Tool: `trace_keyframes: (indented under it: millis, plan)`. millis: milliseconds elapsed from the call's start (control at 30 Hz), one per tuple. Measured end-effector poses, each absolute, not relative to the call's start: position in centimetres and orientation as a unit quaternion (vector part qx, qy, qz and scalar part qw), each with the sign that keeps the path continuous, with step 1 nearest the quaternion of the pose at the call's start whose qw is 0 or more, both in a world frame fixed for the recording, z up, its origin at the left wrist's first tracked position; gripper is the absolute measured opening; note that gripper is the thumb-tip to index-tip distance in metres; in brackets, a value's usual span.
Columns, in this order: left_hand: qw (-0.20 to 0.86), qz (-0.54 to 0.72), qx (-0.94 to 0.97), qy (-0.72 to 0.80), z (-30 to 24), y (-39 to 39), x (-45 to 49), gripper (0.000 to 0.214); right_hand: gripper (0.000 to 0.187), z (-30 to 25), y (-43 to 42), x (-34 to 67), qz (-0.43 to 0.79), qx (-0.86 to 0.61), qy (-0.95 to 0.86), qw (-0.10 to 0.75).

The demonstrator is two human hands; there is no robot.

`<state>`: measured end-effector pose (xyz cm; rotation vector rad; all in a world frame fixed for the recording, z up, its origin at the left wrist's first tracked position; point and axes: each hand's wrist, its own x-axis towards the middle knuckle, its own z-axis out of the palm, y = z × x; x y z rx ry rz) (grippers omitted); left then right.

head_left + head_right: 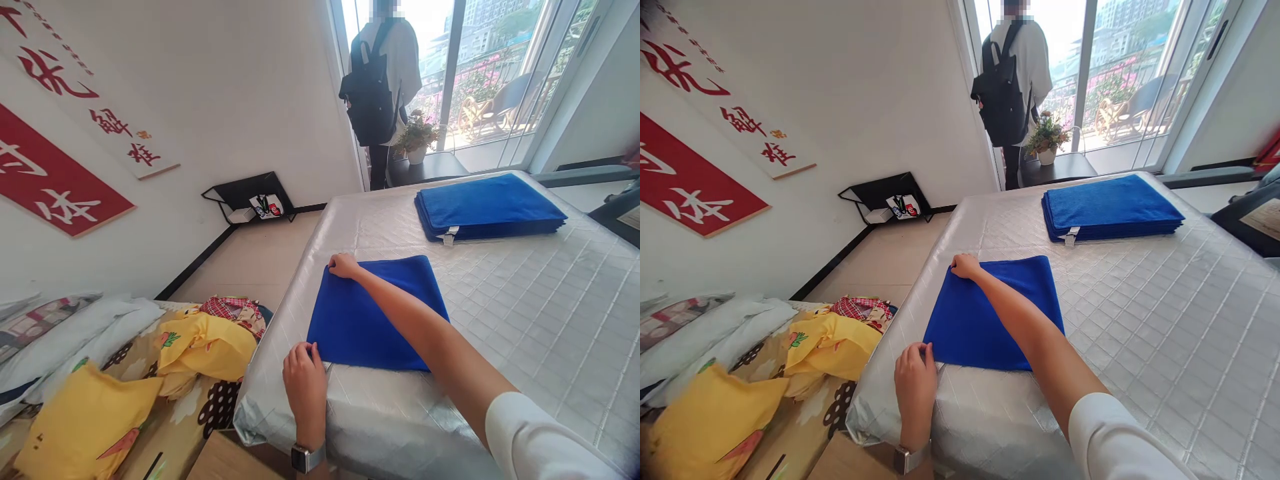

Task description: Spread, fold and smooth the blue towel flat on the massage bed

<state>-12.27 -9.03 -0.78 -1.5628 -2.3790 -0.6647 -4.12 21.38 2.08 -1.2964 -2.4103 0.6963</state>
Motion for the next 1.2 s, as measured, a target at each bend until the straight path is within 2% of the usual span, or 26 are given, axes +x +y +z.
trace_keyframes:
  millis: [133,367,633,767,933,1067,1200]
  plan:
    - [0.106,-0.211,-0.520,-0.821,-0.8,-8.8,-12.4,0.028,0.014,2.2,21.2,-4.0,0.260,-0.433,-0.841,0.193]
    - [0.075,-0.265,-0.522,-0.807,-0.7,-8.9,-12.3,0.029,0.020,4.5,19.1,-0.8,0.275,-0.373,-0.841,0.280]
    - [0.119,-0.404,-0.545,-0.725,0.6,-10.1,-11.4,0.037,0.017,12.9,10.9,12.7,0.297,-0.307,-0.753,0.500]
    - [0.190,-0.450,-0.559,-0.670,5.2,-10.4,-10.6,0.037,0.018,17.7,4.5,18.9,0.237,-0.320,-0.725,0.562]
    - [0.316,-0.514,-0.583,-0.544,14.4,-9.6,-9.1,0.023,0.017,21.0,-0.5,24.7,0.163,-0.336,-0.659,0.653]
    - [0.323,-0.498,-0.651,-0.473,19.9,-8.3,-7.8,0.016,0.014,21.0,-0.6,27.8,0.152,-0.300,-0.597,0.728]
    - [0.308,-0.481,-0.682,-0.457,22.9,-6.3,-6.6,0.019,0.016,21.0,-0.1,29.7,0.166,-0.307,-0.575,0.740]
